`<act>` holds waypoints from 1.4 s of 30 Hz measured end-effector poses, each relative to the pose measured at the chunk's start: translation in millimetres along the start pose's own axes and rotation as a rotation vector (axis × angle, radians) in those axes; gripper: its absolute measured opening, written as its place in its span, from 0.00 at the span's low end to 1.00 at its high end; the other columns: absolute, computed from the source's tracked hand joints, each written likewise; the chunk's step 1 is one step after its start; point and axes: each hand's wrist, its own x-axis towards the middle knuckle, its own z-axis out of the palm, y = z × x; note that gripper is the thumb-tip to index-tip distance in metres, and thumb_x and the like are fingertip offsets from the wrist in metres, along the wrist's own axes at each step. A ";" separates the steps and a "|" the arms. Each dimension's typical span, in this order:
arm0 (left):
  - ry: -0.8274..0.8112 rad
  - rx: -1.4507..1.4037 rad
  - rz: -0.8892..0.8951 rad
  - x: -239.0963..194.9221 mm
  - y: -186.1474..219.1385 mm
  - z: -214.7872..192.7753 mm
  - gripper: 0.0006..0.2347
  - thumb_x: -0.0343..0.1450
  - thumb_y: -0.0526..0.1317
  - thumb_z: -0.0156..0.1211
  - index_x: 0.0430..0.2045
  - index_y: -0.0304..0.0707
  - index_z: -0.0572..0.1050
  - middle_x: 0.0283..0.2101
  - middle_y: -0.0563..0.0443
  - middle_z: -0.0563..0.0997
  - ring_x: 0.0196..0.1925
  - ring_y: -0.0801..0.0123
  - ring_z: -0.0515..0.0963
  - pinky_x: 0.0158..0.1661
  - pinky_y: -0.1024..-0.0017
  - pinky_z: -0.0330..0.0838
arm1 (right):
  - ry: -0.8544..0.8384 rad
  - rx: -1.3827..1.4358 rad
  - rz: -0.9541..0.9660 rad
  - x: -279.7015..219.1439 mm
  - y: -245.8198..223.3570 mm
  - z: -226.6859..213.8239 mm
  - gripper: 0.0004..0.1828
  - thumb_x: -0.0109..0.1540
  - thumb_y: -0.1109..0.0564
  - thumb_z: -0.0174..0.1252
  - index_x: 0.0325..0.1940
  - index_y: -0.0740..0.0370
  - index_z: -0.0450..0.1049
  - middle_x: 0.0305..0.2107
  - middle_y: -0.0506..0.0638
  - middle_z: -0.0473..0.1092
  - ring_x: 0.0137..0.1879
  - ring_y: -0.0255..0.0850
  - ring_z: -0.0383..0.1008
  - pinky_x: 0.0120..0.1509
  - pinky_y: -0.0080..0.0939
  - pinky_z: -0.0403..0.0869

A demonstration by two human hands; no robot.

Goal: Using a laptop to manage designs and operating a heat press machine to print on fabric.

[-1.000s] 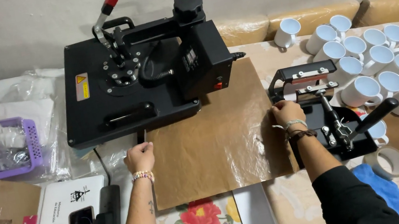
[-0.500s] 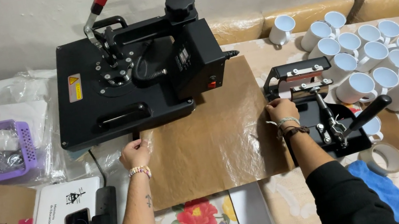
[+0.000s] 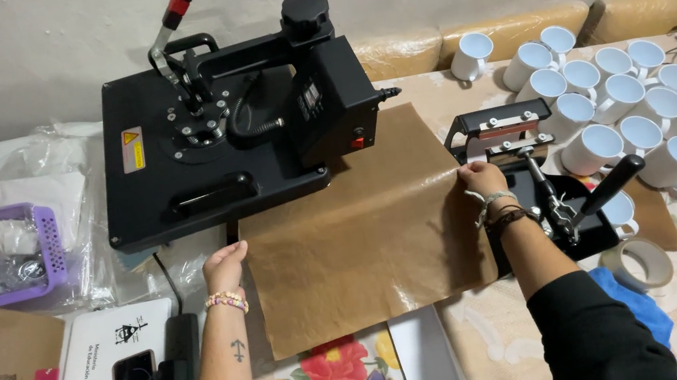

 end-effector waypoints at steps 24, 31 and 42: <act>-0.422 0.031 0.710 -240.4 141.1 -157.5 0.08 0.68 0.29 0.63 0.39 0.29 0.78 0.39 0.47 0.72 0.47 0.63 0.72 0.52 0.72 0.73 | 0.249 0.607 -0.852 -349.8 -49.6 -268.3 0.07 0.71 0.50 0.54 0.43 0.54 0.68 0.67 0.59 0.66 0.75 0.49 0.66 0.82 0.52 0.64; -0.428 0.053 0.624 -270.4 33.0 -196.9 0.08 0.61 0.25 0.66 0.31 0.29 0.82 0.35 0.45 0.72 0.43 0.64 0.73 0.43 0.74 0.67 | -0.033 0.704 -0.830 -390.9 69.8 -246.0 0.09 0.68 0.58 0.49 0.50 0.52 0.71 0.62 0.54 0.68 0.79 0.55 0.61 0.89 0.64 0.55; -0.492 0.239 0.514 -342.8 -10.2 -134.8 0.02 0.63 0.30 0.66 0.25 0.31 0.83 0.43 0.45 0.76 0.53 0.63 0.77 0.56 0.69 0.68 | -0.018 0.739 -0.529 -362.2 195.6 -257.9 0.06 0.69 0.58 0.49 0.47 0.63 0.69 0.49 0.63 0.73 0.58 0.55 0.76 0.73 0.57 0.71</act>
